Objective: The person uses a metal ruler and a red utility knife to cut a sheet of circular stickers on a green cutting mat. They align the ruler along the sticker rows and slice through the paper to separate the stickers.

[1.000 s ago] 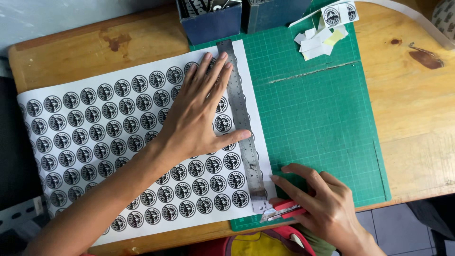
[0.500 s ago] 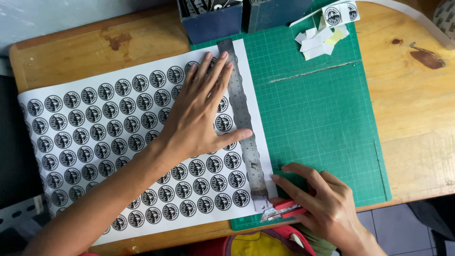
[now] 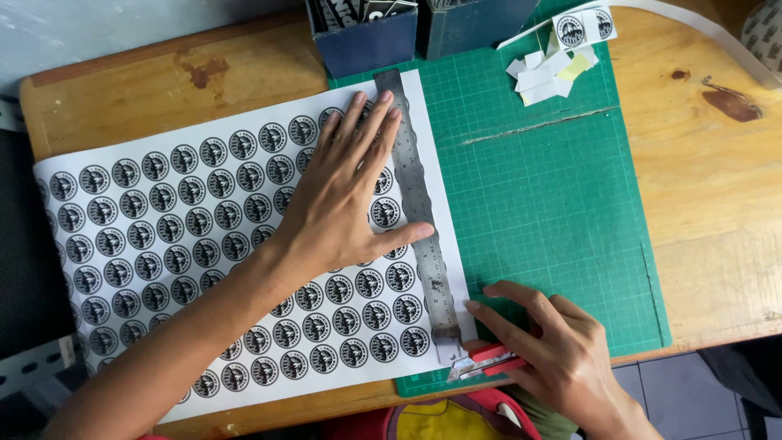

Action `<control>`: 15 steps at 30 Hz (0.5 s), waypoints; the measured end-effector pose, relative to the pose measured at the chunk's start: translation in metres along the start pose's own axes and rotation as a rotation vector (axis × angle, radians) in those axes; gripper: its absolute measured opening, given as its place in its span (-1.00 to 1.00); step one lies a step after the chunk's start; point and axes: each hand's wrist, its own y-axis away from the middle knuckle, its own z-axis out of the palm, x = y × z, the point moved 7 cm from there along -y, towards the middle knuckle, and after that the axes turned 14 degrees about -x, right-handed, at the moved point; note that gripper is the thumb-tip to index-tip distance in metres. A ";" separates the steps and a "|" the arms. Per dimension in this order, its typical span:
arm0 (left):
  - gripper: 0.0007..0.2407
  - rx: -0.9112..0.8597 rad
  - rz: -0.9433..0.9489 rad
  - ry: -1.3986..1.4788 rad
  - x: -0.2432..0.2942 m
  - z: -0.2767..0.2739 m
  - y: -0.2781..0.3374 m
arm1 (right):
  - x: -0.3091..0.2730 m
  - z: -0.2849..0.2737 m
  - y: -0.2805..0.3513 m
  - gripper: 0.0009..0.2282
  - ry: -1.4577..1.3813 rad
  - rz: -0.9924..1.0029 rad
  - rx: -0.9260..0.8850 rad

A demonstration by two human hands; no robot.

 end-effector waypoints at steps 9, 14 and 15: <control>0.10 0.005 0.008 -0.001 0.000 0.000 0.000 | 0.000 0.001 0.001 -0.41 0.013 0.012 -0.003; 0.10 0.005 0.006 0.000 -0.001 0.000 -0.001 | 0.000 0.002 0.000 -0.45 0.013 0.015 -0.007; 0.10 0.003 0.002 -0.004 -0.001 0.001 -0.001 | 0.000 0.002 0.000 -0.44 0.010 0.017 -0.008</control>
